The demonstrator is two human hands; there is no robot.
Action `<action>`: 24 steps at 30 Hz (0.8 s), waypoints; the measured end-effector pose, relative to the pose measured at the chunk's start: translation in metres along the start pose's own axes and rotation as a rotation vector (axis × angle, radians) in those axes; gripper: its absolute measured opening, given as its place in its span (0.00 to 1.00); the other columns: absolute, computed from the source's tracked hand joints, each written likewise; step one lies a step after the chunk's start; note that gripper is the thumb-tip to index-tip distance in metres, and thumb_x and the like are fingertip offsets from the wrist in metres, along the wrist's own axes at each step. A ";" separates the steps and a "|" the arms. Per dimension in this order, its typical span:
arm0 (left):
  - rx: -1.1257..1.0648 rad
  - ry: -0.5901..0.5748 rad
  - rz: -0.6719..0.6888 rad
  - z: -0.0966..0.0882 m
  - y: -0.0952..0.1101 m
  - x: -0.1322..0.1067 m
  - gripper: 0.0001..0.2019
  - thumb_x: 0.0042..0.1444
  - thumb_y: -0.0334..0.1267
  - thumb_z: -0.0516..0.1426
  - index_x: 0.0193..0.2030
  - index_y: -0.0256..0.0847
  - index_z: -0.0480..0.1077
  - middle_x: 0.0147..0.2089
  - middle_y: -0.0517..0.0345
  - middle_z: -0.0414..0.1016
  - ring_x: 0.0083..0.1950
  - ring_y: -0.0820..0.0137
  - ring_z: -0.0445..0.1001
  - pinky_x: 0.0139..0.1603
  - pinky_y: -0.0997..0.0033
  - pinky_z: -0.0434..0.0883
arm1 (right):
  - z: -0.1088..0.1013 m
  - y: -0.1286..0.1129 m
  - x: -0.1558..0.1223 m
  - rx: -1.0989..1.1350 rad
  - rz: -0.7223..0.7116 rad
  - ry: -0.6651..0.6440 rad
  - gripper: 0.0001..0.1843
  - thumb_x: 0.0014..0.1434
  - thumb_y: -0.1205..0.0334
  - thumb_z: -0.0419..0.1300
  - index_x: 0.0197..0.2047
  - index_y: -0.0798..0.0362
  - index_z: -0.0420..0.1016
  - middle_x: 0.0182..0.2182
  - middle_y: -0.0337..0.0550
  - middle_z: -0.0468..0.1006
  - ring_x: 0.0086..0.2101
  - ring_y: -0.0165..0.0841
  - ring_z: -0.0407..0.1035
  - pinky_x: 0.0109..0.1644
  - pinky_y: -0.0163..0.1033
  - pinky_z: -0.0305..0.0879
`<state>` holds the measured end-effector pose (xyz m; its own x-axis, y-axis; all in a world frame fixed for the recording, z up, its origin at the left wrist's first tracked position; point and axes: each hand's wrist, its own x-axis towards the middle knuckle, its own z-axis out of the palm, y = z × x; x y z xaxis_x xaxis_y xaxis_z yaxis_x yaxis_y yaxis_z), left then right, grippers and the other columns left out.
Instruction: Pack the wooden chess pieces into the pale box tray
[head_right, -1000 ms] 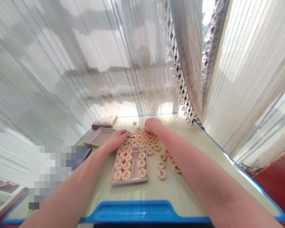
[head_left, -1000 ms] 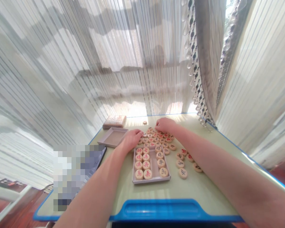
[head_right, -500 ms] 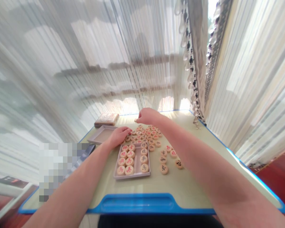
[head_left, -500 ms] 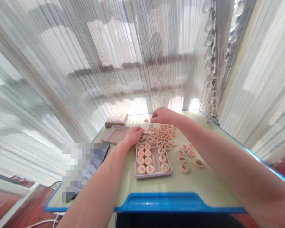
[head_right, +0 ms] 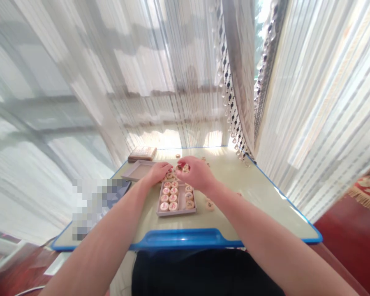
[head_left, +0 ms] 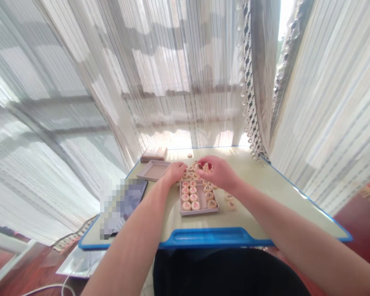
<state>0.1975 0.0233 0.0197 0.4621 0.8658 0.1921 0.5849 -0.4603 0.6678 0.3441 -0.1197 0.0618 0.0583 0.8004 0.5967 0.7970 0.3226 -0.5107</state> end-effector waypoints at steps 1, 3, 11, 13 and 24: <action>-0.002 -0.002 0.006 0.001 -0.001 0.000 0.15 0.51 0.44 0.50 0.26 0.36 0.73 0.23 0.58 0.72 0.23 0.73 0.64 0.24 0.74 0.60 | 0.003 0.007 -0.003 -0.036 0.023 -0.053 0.12 0.48 0.62 0.60 0.38 0.54 0.76 0.34 0.42 0.77 0.32 0.31 0.66 0.37 0.36 0.62; -0.018 -0.004 0.019 0.002 -0.003 -0.001 0.16 0.50 0.44 0.50 0.27 0.37 0.73 0.25 0.58 0.73 0.24 0.73 0.65 0.25 0.74 0.60 | 0.006 0.016 -0.006 -0.092 0.055 -0.139 0.11 0.48 0.62 0.61 0.36 0.54 0.76 0.34 0.42 0.77 0.32 0.31 0.67 0.37 0.36 0.62; -0.043 -0.015 -0.001 0.003 -0.006 0.000 0.17 0.50 0.47 0.50 0.29 0.37 0.73 0.25 0.59 0.73 0.23 0.74 0.64 0.24 0.74 0.60 | 0.018 0.019 -0.010 -0.286 0.001 -0.333 0.12 0.50 0.55 0.59 0.36 0.49 0.78 0.35 0.42 0.74 0.34 0.33 0.68 0.37 0.35 0.60; -0.033 -0.017 -0.007 0.004 -0.007 0.001 0.16 0.50 0.47 0.50 0.28 0.37 0.73 0.25 0.59 0.74 0.23 0.74 0.63 0.24 0.74 0.60 | 0.019 0.018 -0.011 -0.334 -0.009 -0.338 0.13 0.52 0.53 0.58 0.37 0.48 0.78 0.35 0.42 0.74 0.35 0.33 0.68 0.36 0.35 0.60; 0.050 -0.033 0.049 0.004 -0.008 0.003 0.18 0.51 0.48 0.49 0.30 0.38 0.74 0.29 0.58 0.76 0.30 0.70 0.69 0.31 0.73 0.64 | 0.015 0.016 -0.010 -0.445 0.016 -0.380 0.15 0.54 0.50 0.57 0.38 0.48 0.78 0.39 0.42 0.75 0.38 0.34 0.69 0.35 0.34 0.59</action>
<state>0.1967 0.0283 0.0124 0.5122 0.8356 0.1986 0.5936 -0.5116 0.6212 0.3476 -0.1152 0.0381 -0.0820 0.9549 0.2855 0.9784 0.1316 -0.1592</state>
